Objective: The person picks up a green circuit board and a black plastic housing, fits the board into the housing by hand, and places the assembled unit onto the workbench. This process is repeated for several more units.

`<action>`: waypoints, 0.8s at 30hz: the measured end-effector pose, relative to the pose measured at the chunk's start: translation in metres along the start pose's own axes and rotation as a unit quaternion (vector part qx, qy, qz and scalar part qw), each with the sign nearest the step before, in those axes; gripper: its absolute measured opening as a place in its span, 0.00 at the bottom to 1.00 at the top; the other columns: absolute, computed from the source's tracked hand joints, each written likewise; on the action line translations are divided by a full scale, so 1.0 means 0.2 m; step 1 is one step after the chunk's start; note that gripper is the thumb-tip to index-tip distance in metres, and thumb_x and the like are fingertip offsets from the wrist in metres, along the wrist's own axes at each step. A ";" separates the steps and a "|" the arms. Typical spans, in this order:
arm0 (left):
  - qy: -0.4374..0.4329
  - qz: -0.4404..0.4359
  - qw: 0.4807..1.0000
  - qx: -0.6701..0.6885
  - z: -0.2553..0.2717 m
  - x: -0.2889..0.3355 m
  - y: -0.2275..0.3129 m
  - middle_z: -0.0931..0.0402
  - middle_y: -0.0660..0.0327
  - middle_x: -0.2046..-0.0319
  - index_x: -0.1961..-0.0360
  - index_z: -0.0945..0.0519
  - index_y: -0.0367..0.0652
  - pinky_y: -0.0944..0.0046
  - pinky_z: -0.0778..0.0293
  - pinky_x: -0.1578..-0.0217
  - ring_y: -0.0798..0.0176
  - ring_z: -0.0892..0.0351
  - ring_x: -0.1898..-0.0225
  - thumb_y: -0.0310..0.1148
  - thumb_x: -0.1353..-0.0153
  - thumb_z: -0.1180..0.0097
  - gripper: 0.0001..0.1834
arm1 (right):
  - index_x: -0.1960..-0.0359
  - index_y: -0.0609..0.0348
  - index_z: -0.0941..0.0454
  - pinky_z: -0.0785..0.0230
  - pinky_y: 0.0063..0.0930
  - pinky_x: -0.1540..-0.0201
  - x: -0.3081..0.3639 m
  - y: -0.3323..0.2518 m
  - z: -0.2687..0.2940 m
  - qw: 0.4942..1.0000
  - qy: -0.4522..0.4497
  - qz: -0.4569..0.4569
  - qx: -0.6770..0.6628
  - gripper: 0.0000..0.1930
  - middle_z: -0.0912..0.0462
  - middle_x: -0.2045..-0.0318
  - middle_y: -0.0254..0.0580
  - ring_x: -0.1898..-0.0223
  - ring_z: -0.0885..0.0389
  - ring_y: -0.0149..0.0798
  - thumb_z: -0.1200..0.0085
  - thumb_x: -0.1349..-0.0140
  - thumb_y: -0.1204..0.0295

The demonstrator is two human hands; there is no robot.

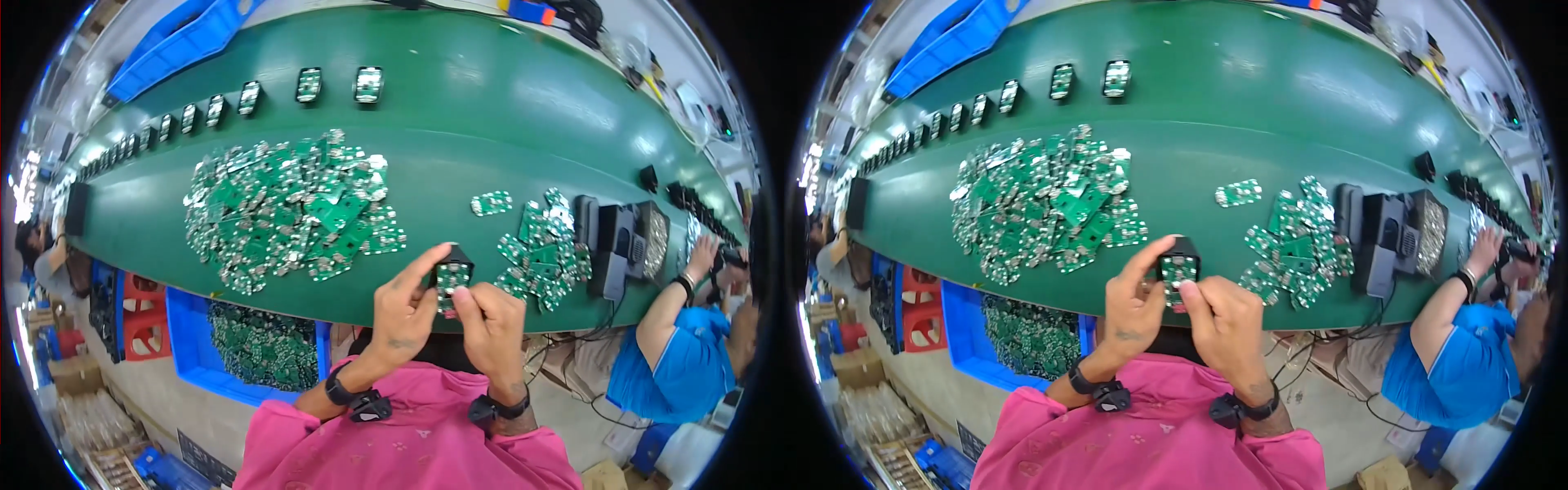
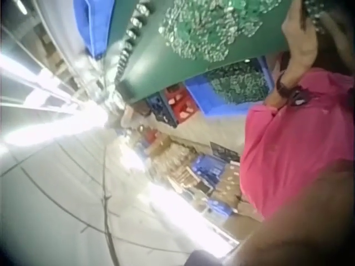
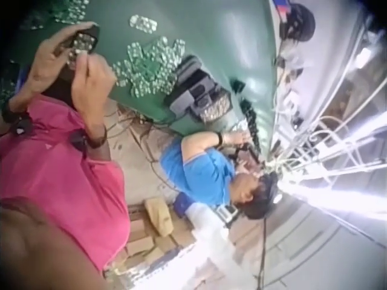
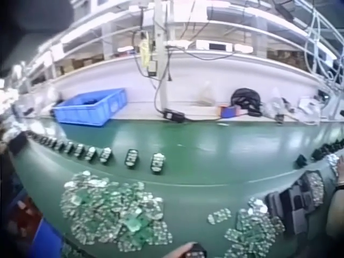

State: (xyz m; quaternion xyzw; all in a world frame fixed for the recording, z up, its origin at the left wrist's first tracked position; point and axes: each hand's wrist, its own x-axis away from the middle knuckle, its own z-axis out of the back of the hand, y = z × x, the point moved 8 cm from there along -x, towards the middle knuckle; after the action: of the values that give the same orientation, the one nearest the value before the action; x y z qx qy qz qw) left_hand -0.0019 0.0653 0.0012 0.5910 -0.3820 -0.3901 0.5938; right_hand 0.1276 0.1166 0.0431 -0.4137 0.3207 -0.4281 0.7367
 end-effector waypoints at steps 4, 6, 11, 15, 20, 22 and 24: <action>-0.059 0.002 0.997 0.048 -0.03 -0.01 -0.02 0.20 0.60 0.53 0.35 0.29 0.40 0.74 0.25 0.69 0.76 0.23 0.71 0.14 0.39 0.53 0.29 | 0.80 0.63 0.27 0.40 0.39 0.78 0.02 0.05 0.01 0.999 0.036 0.009 0.039 0.15 0.28 0.84 0.45 0.83 0.28 0.49 0.43 0.35 0.73; -0.085 0.066 0.979 0.175 -0.05 -0.02 -0.01 0.25 0.56 0.47 0.33 0.33 0.39 0.71 0.21 0.69 0.73 0.20 0.69 0.16 0.38 0.51 0.30 | 0.82 0.61 0.29 0.40 0.41 0.79 0.02 0.06 0.03 0.994 0.058 0.035 0.087 0.17 0.29 0.85 0.44 0.83 0.29 0.49 0.42 0.35 0.72; -0.055 0.083 0.986 0.131 -0.02 0.01 -0.07 0.27 0.51 0.45 0.37 0.33 0.36 0.74 0.23 0.78 0.71 0.18 0.67 0.25 0.31 0.47 0.22 | 0.84 0.58 0.31 0.39 0.41 0.79 0.02 0.03 -0.02 0.987 0.036 0.062 0.143 0.19 0.29 0.85 0.42 0.83 0.28 0.47 0.40 0.37 0.70; -0.040 0.080 0.988 0.128 -0.01 0.00 -0.09 0.24 0.51 0.49 0.39 0.33 0.36 0.76 0.25 0.81 0.73 0.21 0.68 0.29 0.28 0.50 0.19 | 0.68 0.60 0.24 0.34 0.39 0.75 0.02 0.10 -0.07 0.992 0.018 0.039 0.116 0.08 0.24 0.79 0.45 0.78 0.23 0.47 0.44 0.34 0.69; -0.064 0.091 0.985 0.134 -0.05 0.00 -0.09 0.24 0.50 0.49 0.39 0.33 0.37 0.76 0.25 0.80 0.73 0.21 0.66 0.28 0.28 0.51 0.19 | 0.38 0.64 0.33 0.25 0.34 0.65 0.03 0.15 -0.09 0.999 -0.029 -0.017 0.006 0.21 0.18 0.65 0.50 0.69 0.16 0.42 0.50 0.30 0.70; -0.062 0.089 0.985 0.131 -0.05 0.00 -0.09 0.24 0.50 0.50 0.38 0.34 0.37 0.76 0.25 0.80 0.73 0.21 0.67 0.28 0.28 0.51 0.19 | 0.35 0.63 0.34 0.26 0.36 0.65 0.02 0.13 -0.09 0.996 -0.031 -0.049 -0.061 0.23 0.19 0.65 0.53 0.69 0.18 0.47 0.50 0.31 0.73; -0.066 0.110 0.986 0.108 -0.04 0.00 -0.11 0.23 0.50 0.51 0.40 0.32 0.36 0.74 0.24 0.79 0.72 0.21 0.70 0.28 0.28 0.51 0.18 | 0.35 0.61 0.33 0.26 0.34 0.66 0.01 0.12 -0.09 0.995 -0.045 -0.059 -0.074 0.22 0.19 0.65 0.51 0.70 0.19 0.43 0.51 0.31 0.75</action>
State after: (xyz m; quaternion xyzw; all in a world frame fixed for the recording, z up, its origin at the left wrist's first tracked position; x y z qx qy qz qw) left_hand 0.0060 0.0690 -0.0200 0.5786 -0.5232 -0.3174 0.5393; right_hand 0.1218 0.1164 0.0146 -0.5040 0.2934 -0.4271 0.6910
